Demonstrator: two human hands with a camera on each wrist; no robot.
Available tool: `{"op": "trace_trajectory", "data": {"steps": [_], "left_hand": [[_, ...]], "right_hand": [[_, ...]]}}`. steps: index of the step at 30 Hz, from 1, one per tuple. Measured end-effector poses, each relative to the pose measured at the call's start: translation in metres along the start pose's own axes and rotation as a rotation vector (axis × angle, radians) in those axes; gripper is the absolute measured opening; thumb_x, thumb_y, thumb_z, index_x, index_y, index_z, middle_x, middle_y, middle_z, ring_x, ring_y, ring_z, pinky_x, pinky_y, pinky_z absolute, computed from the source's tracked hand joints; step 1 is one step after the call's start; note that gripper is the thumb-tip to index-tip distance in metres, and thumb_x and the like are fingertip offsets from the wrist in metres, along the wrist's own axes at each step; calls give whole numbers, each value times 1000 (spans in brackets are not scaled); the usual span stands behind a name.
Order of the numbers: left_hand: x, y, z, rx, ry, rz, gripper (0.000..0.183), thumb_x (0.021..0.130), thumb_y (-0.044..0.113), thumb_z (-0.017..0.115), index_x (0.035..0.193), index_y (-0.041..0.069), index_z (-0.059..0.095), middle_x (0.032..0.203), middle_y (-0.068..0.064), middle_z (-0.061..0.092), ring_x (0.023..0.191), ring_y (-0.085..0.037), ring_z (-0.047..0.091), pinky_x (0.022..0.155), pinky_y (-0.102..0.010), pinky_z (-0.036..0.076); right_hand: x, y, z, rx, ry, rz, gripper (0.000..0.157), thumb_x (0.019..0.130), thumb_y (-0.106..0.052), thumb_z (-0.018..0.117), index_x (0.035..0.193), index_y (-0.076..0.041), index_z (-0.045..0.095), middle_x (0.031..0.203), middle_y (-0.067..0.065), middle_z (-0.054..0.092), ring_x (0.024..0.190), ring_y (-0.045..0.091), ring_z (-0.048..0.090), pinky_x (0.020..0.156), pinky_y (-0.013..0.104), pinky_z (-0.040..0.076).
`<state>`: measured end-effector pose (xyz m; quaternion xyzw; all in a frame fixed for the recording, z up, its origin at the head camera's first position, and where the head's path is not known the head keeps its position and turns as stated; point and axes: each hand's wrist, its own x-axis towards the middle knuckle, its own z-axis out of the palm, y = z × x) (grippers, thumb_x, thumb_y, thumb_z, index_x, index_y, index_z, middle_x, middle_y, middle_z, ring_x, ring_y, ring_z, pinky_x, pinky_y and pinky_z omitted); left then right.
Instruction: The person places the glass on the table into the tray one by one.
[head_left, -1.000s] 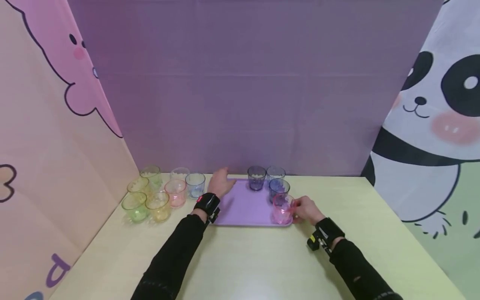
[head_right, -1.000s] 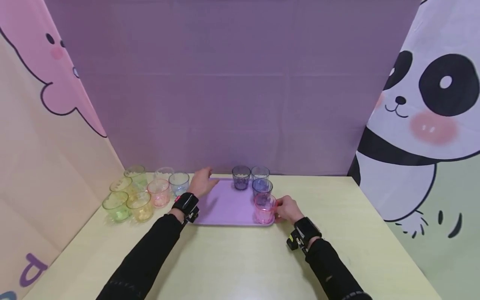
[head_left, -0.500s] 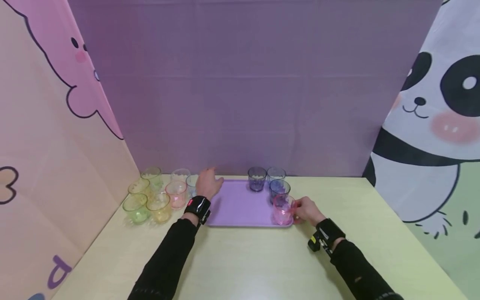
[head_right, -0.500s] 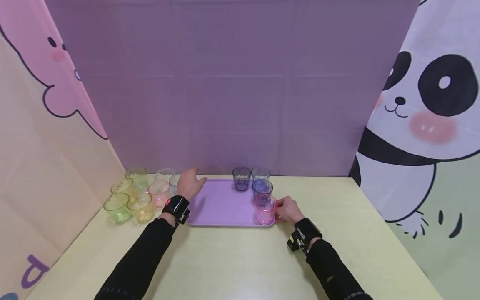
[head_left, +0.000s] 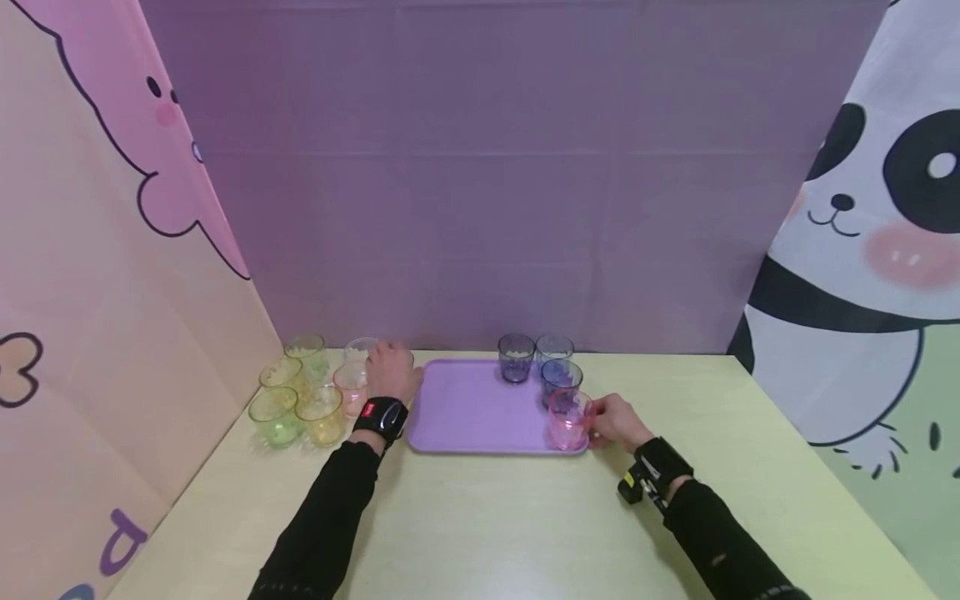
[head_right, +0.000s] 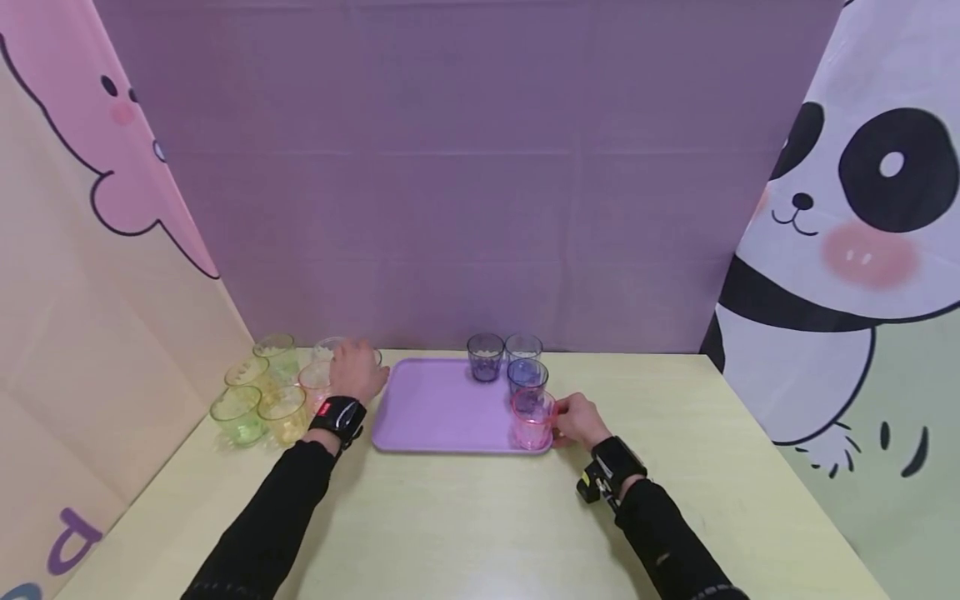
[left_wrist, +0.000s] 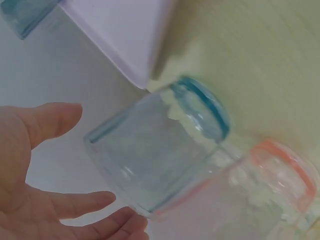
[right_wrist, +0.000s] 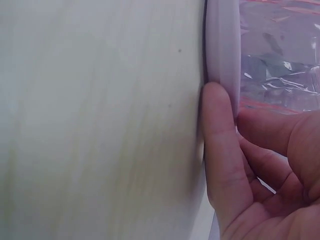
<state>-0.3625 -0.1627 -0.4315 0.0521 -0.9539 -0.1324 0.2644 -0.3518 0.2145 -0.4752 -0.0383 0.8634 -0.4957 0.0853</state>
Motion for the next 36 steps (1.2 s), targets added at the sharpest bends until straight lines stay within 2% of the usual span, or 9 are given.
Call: {"op": "trace_trajectory", "data": {"steps": [8,15,19,23,27,36], "left_hand": [[-1,-8,6,14,18,-26,56,70,22,71,105,-16,51,98,-30,51,93,-42,48,78,-50,42],[-1,-9,7,56,57,-24,51,69,19,69,104,-15,53,95,-29,53,88,-42,51,74,-50,43],[0,-10,8,78,33,-29,56,68,24,74,104,-13,53,97,-28,53,89,-42,51,76,-51,43],[1,-13,11,102,-2,-29,64,68,31,77,108,-11,50,102,-29,52,94,-43,50,80,-52,41],[2,-14,13,99,-12,-30,66,69,31,76,112,-10,48,105,-29,51,97,-44,48,82,-53,38],[5,-11,24,46,65,34,64,67,15,67,119,-11,43,108,-31,49,96,-44,45,81,-50,37]], "right_hand": [[-2,-2,2,19,3,-4,10,76,8,60,86,9,63,74,14,62,60,21,63,55,35,55],[-2,-3,0,14,-3,14,4,76,7,63,79,7,62,74,13,61,60,20,62,55,34,55],[-2,-2,1,12,2,18,3,75,6,63,78,7,63,73,13,61,59,21,62,55,34,55],[-2,-1,1,8,4,9,8,76,7,61,84,8,64,74,14,62,60,21,63,55,34,55],[-1,-1,1,7,7,8,12,78,6,60,88,9,64,76,14,63,61,21,63,55,34,55],[0,1,1,13,10,9,15,77,7,59,91,9,64,77,14,63,62,21,63,56,34,55]]}}
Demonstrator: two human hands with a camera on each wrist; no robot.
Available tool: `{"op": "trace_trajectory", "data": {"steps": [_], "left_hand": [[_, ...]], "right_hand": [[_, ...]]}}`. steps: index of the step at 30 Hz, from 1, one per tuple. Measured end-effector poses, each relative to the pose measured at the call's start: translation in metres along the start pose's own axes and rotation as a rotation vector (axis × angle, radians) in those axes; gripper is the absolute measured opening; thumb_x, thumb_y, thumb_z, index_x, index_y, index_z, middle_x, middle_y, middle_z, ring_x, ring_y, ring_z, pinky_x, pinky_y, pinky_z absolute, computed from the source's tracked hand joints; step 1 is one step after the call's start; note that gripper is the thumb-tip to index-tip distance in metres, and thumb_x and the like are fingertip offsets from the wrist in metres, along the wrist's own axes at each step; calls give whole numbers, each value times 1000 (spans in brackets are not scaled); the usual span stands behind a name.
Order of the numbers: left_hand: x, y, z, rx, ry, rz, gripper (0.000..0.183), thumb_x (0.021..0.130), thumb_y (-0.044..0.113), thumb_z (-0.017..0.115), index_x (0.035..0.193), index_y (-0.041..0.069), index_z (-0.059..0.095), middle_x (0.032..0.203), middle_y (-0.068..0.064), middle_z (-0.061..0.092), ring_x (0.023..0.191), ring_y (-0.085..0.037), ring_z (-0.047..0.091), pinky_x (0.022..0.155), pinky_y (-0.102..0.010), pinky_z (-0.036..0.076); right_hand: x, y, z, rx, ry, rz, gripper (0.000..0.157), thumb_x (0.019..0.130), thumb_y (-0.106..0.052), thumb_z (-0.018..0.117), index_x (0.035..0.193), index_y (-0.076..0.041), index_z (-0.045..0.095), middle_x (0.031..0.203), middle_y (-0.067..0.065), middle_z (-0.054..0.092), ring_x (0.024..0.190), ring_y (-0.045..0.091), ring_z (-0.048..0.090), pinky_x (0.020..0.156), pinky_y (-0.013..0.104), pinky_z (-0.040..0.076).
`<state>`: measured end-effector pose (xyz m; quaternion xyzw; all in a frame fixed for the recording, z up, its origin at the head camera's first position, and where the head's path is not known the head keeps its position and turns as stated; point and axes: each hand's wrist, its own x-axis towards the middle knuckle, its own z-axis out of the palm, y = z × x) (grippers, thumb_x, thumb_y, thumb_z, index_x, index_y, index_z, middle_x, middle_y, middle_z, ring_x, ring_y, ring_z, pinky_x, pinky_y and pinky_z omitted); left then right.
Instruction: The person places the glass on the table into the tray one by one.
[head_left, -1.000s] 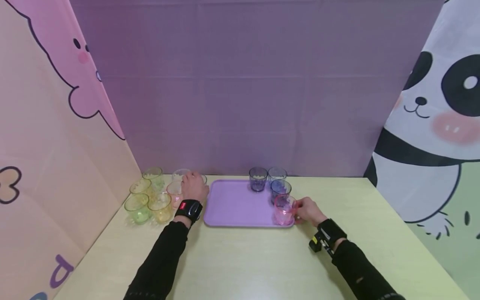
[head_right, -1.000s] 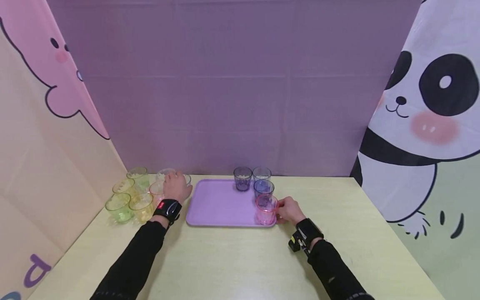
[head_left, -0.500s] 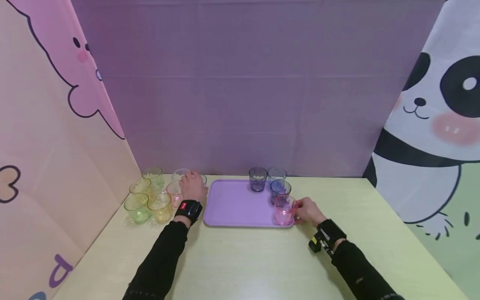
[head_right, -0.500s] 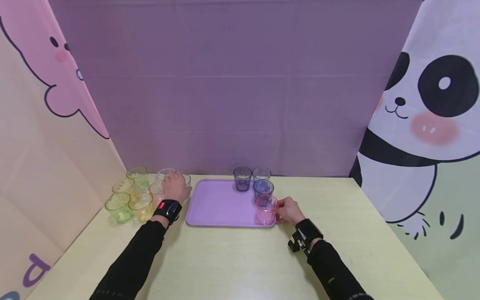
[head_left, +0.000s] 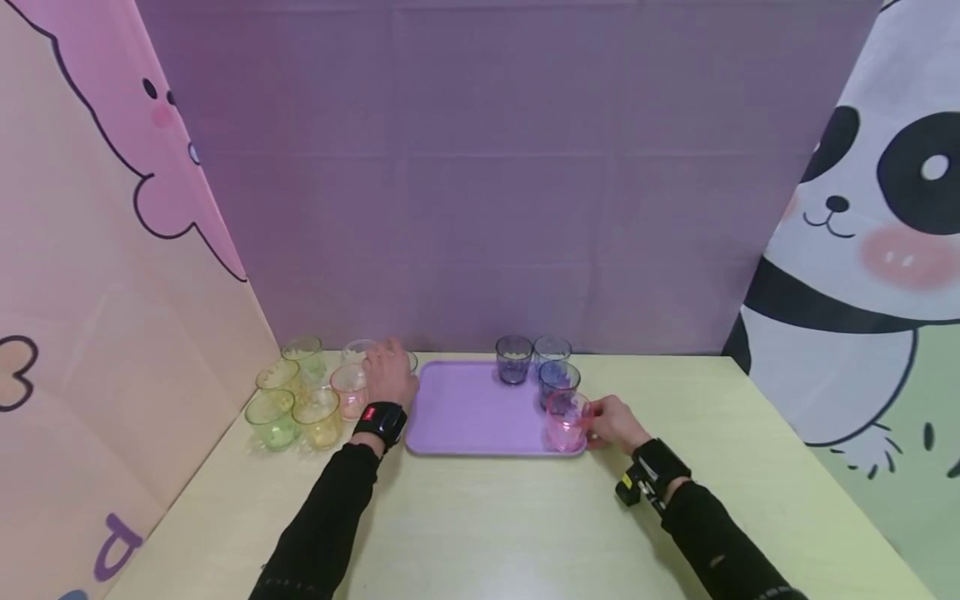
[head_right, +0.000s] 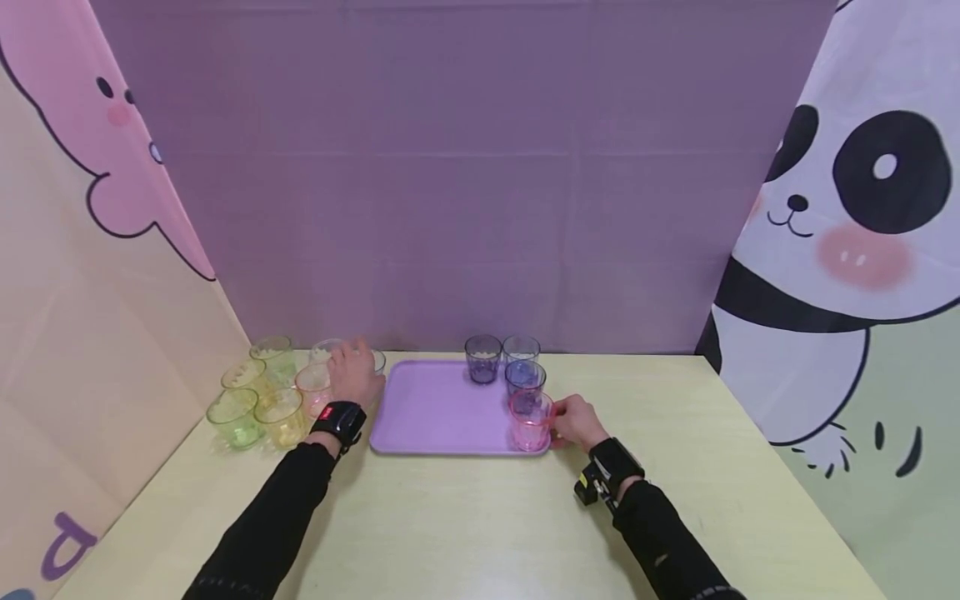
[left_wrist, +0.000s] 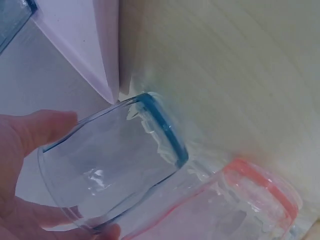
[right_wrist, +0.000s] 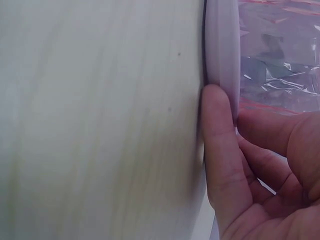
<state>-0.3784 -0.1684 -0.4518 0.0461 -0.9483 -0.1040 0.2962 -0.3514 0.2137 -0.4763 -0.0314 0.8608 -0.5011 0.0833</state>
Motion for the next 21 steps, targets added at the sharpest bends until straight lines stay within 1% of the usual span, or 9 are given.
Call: {"op": "trace_trajectory", "data": {"steps": [3,5,7,9,11,13,16,18,21], "left_hand": [[1,3,-2,-20,2,-3,53,69,14,66,112,-10,47,102,-28,52,94,-42,44,81,-49,36],[2,7,-5,-30,14,1,48,68,16,67,105,-9,49,97,-25,53,92,-41,44,79,-48,36],[5,11,-9,-48,22,8,47,67,18,69,101,-8,50,95,-24,52,91,-40,44,79,-48,36],[7,17,-12,-76,14,12,54,66,22,72,104,-9,50,97,-24,50,92,-39,44,80,-48,38],[8,22,-15,-153,-22,4,64,64,25,74,110,-11,47,103,-25,47,94,-39,46,83,-47,40],[7,29,-17,-241,-83,-15,73,64,26,75,117,-13,43,111,-25,43,97,-38,48,84,-44,44],[4,39,-18,-369,-170,-52,77,65,28,75,121,-12,41,118,-25,40,98,-37,52,83,-44,47],[1,46,-17,-417,-221,-71,77,65,32,75,121,-11,42,119,-24,42,100,-37,52,85,-43,46],[-3,56,-14,-475,-282,-118,80,62,38,80,118,-8,46,114,-24,51,100,-37,53,84,-43,47]], "right_hand": [[0,0,0,0,-6,8,14,78,6,59,92,9,64,78,14,63,63,21,63,56,34,55],[0,-1,0,3,-11,9,15,78,6,60,92,9,64,78,14,64,63,21,63,57,34,55],[1,-1,-1,5,-10,12,15,78,6,60,93,9,64,78,14,64,63,21,63,57,34,55],[1,0,-2,7,-9,14,16,78,6,60,93,9,64,78,14,64,63,21,63,56,34,55],[1,-1,-2,11,-10,15,16,78,6,60,93,9,64,78,15,64,63,22,63,56,34,55],[1,-1,-3,7,-15,10,15,78,7,60,92,10,64,79,16,64,63,22,63,56,34,55],[0,-1,-3,2,-15,15,14,78,7,59,92,10,64,79,16,64,63,22,63,56,34,55],[0,-2,-2,-3,-9,21,14,78,7,59,91,9,64,78,15,64,62,22,63,56,34,55],[0,-2,-2,-5,-4,29,14,79,6,59,91,9,64,79,14,64,63,22,63,56,34,55]]}}
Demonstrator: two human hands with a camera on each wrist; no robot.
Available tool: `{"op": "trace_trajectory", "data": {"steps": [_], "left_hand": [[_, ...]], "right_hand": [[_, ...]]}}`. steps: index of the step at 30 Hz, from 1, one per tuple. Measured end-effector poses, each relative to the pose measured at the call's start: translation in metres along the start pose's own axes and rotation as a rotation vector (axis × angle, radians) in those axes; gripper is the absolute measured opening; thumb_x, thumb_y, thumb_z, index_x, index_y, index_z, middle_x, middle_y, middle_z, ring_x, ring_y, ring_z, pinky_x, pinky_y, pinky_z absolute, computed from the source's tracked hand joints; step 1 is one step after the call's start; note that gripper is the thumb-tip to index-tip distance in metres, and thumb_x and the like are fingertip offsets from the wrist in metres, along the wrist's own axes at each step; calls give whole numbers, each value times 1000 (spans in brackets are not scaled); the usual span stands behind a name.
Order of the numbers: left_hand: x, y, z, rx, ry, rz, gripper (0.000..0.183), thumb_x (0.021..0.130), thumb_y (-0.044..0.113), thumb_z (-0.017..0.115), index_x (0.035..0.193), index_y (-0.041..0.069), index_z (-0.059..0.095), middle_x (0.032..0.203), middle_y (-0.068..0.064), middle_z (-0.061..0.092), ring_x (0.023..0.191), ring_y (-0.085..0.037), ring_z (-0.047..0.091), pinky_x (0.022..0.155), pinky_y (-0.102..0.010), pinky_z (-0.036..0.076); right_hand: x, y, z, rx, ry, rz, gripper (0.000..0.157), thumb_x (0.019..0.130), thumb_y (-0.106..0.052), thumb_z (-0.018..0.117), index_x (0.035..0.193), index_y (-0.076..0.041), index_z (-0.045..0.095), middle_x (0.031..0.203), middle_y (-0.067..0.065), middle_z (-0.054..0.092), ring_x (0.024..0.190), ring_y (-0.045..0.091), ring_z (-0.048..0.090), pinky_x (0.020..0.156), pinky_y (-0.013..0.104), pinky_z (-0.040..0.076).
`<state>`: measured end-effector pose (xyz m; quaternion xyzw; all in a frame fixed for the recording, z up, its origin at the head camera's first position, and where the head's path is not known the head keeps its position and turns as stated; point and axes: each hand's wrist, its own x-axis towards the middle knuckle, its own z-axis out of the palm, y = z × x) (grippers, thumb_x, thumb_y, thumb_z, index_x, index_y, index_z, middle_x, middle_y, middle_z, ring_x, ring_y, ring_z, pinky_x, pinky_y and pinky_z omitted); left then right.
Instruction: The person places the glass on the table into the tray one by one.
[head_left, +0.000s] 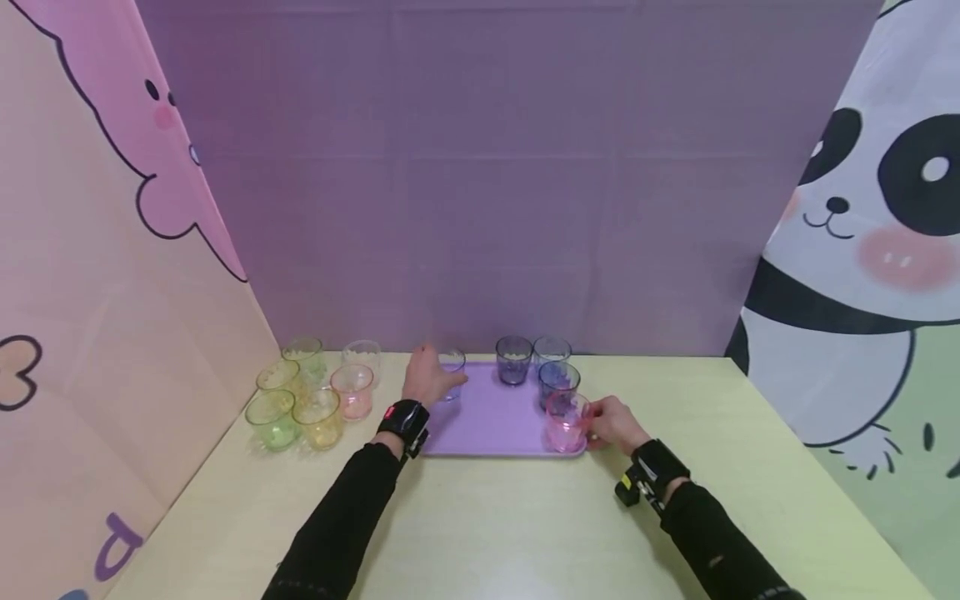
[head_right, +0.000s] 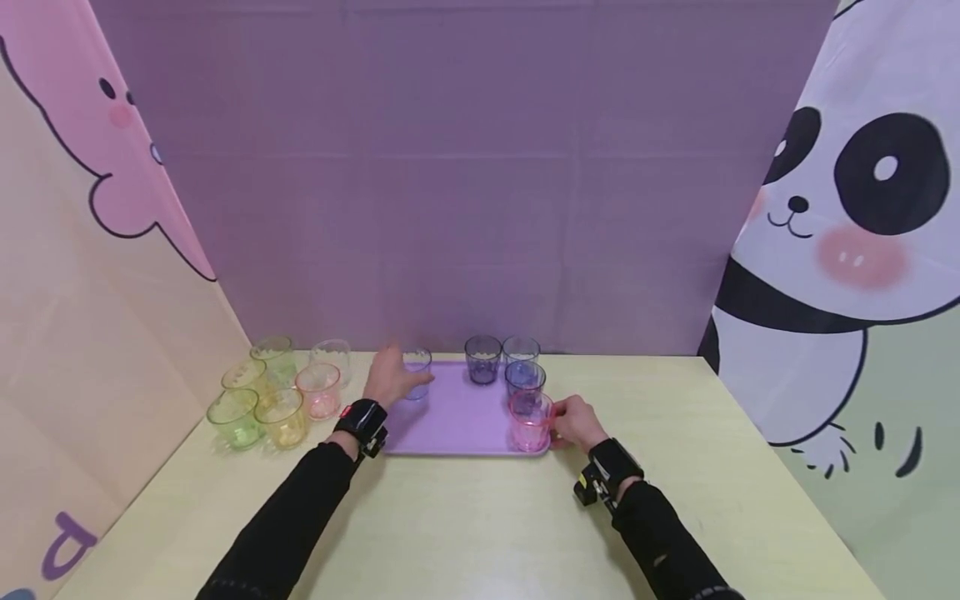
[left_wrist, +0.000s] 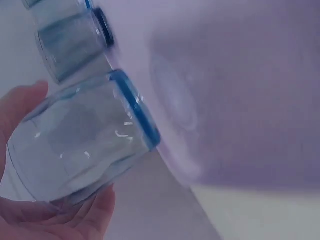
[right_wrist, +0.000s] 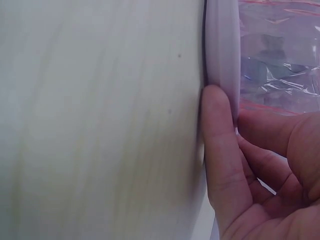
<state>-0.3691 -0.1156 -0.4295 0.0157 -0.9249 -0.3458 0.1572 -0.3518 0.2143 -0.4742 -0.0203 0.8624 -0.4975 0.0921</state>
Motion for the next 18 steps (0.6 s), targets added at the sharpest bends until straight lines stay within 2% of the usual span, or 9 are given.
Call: {"op": "trace_trajectory", "data": {"steps": [4,8,13,18], "left_hand": [[-3,8,13,-20,-37,-44,89,53,44,85,118,-4,49,110,-22,57,103,-34,55,85,-42,47],[-5,15,24,-6,-90,-13,94,51,47,85,121,-4,50,116,-20,56,108,-32,52,89,-39,45],[-9,22,35,-95,-134,14,95,53,36,87,126,-5,44,120,-20,53,110,-33,50,91,-40,44],[-13,24,42,-190,-148,-18,97,55,28,87,132,-1,36,122,-19,53,109,-33,51,89,-41,45]], "right_hand": [[0,1,0,0,1,-11,13,79,6,59,91,9,64,80,15,64,63,22,63,57,34,55],[1,1,-1,8,7,-17,12,79,6,59,89,9,65,79,15,64,63,22,63,56,34,55],[1,1,0,21,8,-13,9,77,6,60,86,8,64,78,15,63,62,23,63,57,34,55],[1,2,2,-6,14,-26,4,74,4,66,73,4,62,73,13,62,59,21,63,55,33,55]]}}
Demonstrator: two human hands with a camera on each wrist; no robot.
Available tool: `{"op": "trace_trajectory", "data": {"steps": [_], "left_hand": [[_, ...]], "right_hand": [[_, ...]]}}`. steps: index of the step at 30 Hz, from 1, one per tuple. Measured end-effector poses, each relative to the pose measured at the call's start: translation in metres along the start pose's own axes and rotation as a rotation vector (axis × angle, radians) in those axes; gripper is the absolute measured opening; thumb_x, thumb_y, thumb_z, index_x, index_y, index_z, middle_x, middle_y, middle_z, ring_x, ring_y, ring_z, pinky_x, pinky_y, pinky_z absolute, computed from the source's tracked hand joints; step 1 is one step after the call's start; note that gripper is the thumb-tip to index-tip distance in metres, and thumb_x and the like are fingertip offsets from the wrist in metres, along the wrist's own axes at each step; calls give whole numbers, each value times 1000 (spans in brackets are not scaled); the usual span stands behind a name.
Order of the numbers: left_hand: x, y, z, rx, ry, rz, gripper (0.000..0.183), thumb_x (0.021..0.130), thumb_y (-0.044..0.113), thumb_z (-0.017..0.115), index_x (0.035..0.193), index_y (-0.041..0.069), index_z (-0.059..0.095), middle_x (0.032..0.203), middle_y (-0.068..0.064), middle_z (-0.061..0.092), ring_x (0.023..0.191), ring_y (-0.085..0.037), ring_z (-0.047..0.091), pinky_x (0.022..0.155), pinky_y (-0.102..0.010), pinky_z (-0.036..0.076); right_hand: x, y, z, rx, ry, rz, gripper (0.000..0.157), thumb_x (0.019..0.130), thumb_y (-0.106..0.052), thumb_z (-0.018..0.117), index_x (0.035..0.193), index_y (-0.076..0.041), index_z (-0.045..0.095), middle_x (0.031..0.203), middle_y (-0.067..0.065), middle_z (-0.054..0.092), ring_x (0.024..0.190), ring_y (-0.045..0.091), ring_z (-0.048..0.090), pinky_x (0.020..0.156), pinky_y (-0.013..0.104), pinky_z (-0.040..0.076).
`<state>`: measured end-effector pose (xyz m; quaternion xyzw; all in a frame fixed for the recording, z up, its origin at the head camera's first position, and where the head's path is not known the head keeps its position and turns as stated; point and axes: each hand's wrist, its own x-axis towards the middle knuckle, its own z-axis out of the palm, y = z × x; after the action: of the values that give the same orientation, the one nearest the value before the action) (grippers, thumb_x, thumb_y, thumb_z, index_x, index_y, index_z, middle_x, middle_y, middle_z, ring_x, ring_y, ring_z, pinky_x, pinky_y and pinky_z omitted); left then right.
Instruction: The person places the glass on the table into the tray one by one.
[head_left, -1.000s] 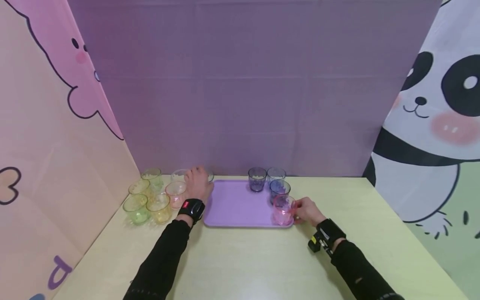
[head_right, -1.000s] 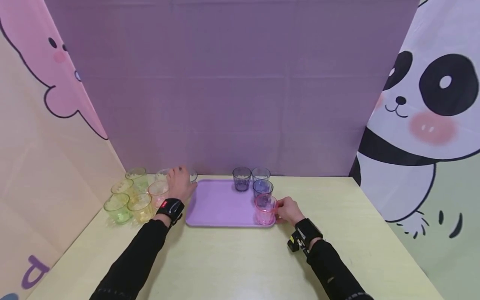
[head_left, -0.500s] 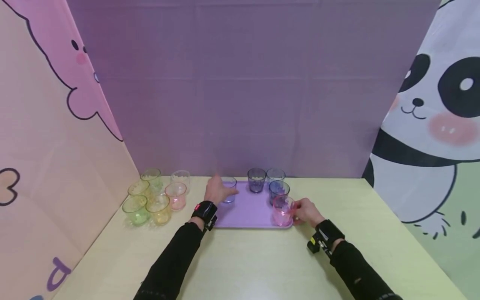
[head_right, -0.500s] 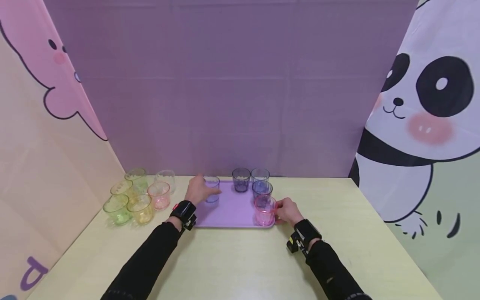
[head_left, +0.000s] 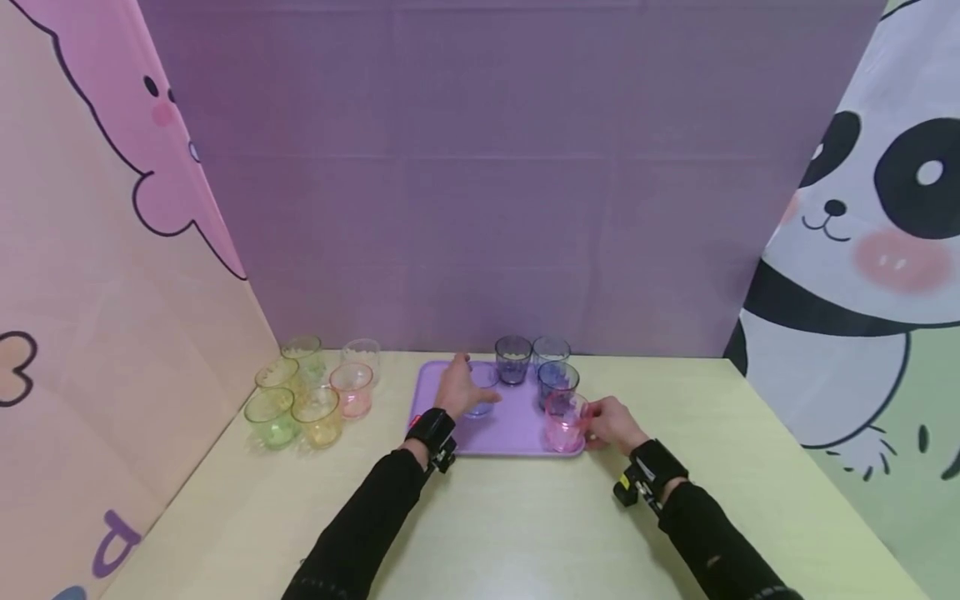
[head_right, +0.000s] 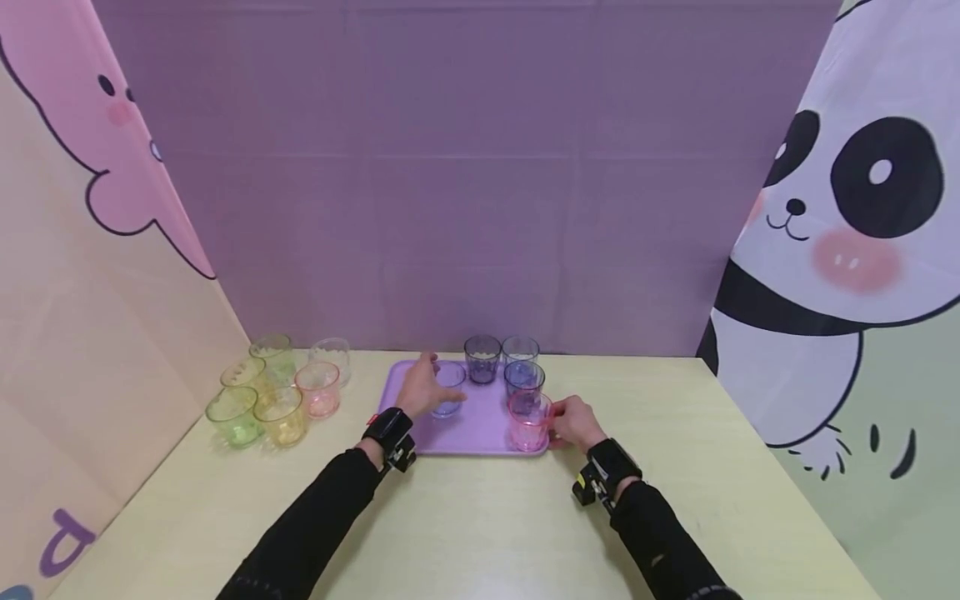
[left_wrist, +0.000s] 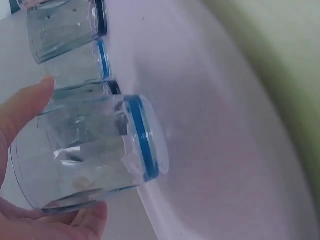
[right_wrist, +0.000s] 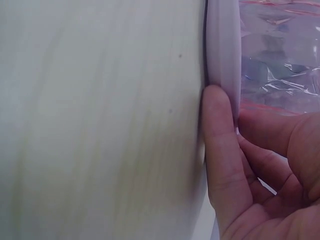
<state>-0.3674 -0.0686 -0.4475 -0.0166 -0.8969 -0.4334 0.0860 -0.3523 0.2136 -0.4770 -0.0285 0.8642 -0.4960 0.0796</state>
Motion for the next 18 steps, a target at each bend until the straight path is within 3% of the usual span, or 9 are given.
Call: {"op": "trace_trajectory", "data": {"steps": [6,13,18], "left_hand": [[-2,-1,4,-26,-15,-34,92,56,29,86,128,-1,37,119,-20,54,105,-33,54,86,-41,47],[-1,4,10,-78,-26,-4,81,59,23,84,125,2,42,116,-19,56,99,-32,55,83,-40,47],[-1,13,20,-144,-44,17,87,58,21,85,132,6,40,124,-17,52,111,-33,50,91,-42,43]], "right_hand": [[0,0,-1,-2,3,-5,8,74,3,67,70,2,60,72,11,61,59,20,63,55,33,55],[0,0,-1,19,-3,9,5,76,3,65,74,3,61,75,13,62,61,20,63,57,34,55],[1,1,1,18,2,9,5,75,3,66,74,3,61,74,12,62,61,20,63,56,33,55]]}}
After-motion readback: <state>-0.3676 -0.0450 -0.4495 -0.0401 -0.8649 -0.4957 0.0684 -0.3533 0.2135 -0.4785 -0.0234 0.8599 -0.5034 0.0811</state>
